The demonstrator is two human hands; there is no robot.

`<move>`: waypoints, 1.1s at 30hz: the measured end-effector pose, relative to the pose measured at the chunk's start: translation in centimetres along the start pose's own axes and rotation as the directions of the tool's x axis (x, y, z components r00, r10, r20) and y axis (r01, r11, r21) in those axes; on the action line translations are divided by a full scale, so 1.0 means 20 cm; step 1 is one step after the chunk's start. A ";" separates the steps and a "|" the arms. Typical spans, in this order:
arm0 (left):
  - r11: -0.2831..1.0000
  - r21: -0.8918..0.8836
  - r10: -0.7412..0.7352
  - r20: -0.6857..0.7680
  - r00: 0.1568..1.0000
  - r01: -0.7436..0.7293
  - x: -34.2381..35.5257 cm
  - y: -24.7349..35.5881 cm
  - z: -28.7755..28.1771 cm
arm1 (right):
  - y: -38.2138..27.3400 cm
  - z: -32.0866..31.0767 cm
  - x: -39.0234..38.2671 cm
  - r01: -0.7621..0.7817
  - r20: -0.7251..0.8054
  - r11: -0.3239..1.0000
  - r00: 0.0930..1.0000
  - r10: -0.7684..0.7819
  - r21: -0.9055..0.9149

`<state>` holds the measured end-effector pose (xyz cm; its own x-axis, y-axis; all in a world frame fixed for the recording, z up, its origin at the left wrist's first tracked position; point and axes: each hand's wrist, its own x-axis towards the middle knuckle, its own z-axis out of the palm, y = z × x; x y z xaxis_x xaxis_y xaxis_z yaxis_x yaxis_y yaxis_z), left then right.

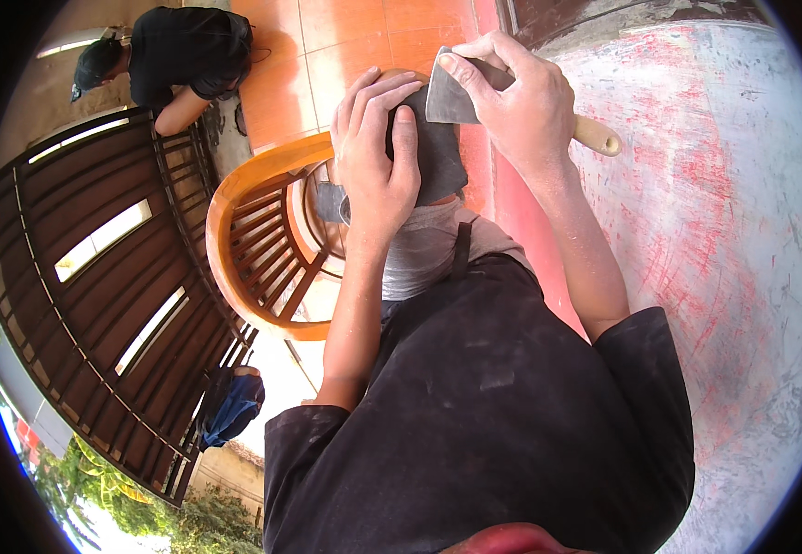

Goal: The person sharpens a metal scraper using a sharpening stone. They hold the stone in one hand and the scraper in the other, rubbing the blade against the stone to hone the edge. The person stands on a chair to reach the work area.

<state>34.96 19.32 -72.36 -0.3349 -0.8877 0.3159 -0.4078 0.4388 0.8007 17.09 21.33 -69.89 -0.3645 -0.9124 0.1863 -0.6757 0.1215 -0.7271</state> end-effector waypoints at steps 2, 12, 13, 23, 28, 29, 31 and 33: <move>1.000 0.007 0.016 -0.002 1.000 -0.016 0.01 0.00 0.00 | 0.01 0.01 0.00 0.003 -0.042 1.000 0.999 -0.003 -0.002; 1.000 0.016 0.006 -0.008 1.000 -0.006 -0.01 0.00 -0.01 | -0.04 0.03 -0.12 -0.082 -0.061 0.996 0.995 0.085 0.043; 1.000 0.014 0.012 -0.012 1.000 -0.011 -0.01 0.00 -0.01 | -0.03 0.04 -0.13 -0.062 -0.068 0.996 0.996 0.066 0.064; 1.000 0.024 0.001 -0.017 1.000 0.000 -0.01 -0.01 -0.03 | 0.01 0.07 -0.08 -0.215 -0.002 0.955 0.975 0.220 0.204; 1.000 -0.008 -0.007 -0.012 1.000 0.007 0.01 0.00 -0.03 | 0.06 0.08 0.02 -0.225 -0.045 0.960 0.971 0.235 0.167; 1.000 -0.014 -0.012 -0.013 1.000 0.012 0.01 0.00 -0.02 | 0.02 0.05 0.02 -0.273 0.026 0.956 0.962 0.272 0.106; 1.000 0.020 0.002 -0.009 1.000 -0.002 0.01 -0.02 -0.03 | 0.05 0.07 -0.04 -0.267 0.074 0.940 0.964 0.257 0.211; 0.999 0.031 0.009 -0.007 1.000 -0.009 0.01 -0.03 -0.03 | 0.04 0.07 -0.05 -0.309 0.131 0.922 0.950 0.285 0.235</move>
<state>35.58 18.82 -72.43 -0.3324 -0.8846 0.3271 -0.4308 0.4509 0.7817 17.80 21.85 -71.70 -0.4544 -0.8831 -0.1167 -0.3594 0.3016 -0.8831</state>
